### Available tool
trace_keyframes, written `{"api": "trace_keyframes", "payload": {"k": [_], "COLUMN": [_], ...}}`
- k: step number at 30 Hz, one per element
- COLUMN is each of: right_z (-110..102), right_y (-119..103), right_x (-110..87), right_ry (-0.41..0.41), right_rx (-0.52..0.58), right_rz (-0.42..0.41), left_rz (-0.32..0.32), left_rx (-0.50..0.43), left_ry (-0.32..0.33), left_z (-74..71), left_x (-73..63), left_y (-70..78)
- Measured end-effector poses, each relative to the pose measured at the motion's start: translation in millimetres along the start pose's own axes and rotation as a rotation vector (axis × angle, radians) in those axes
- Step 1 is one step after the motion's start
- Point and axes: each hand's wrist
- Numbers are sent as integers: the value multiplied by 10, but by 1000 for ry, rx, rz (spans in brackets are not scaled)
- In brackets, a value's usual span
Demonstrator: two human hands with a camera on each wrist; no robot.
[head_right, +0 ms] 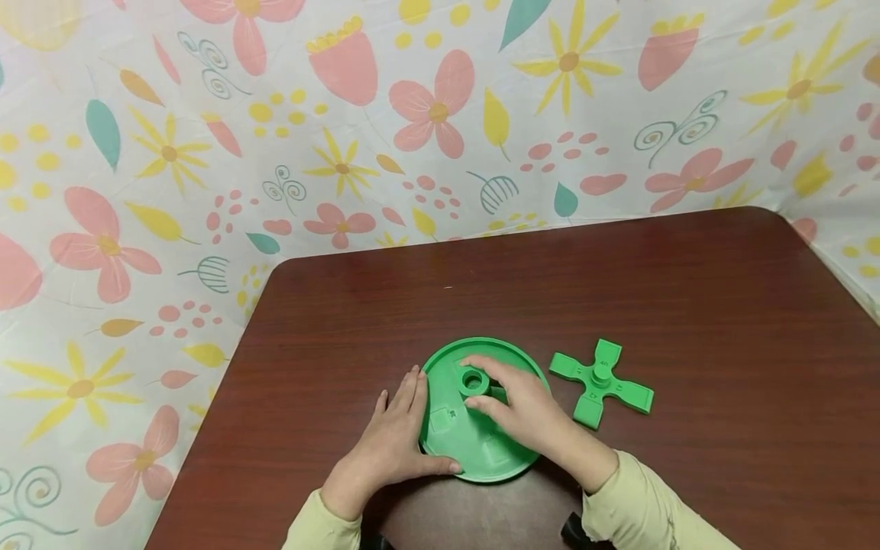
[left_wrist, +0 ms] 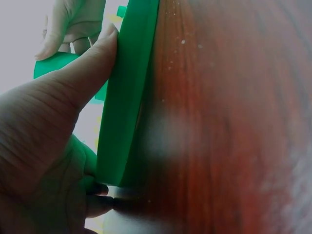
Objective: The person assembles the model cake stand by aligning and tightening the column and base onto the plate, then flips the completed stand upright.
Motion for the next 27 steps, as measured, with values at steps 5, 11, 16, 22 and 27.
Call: {"api": "trace_keyframes", "payload": {"k": [5,11,16,22,27], "right_z": [-172,-525,-821,-1134,-1244], "right_y": [5,-10,88,353,548], "right_x": [-69,-260,-431,-683,-820], "right_ry": [-22,143,260,189,55], "right_rx": [24,-74,-333,-484,-545], "right_rz": [6,6,27,209,342], "left_rz": [15,13,4,12,18], "left_rx": [-8,2,4,0,3], "left_ry": [20,23,23,33,41], "left_z": [-4,-2,-10,-12,-9], "left_x": [-11,-23,-27,-27,-24], "left_y": [13,11,-3,9,17]}}
Point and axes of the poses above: each hand's wrist, its own x-axis towards the middle knuckle, its own z-axis out of the palm, y = z × x, and after that the axes turned 5 degrees about y, right-handed
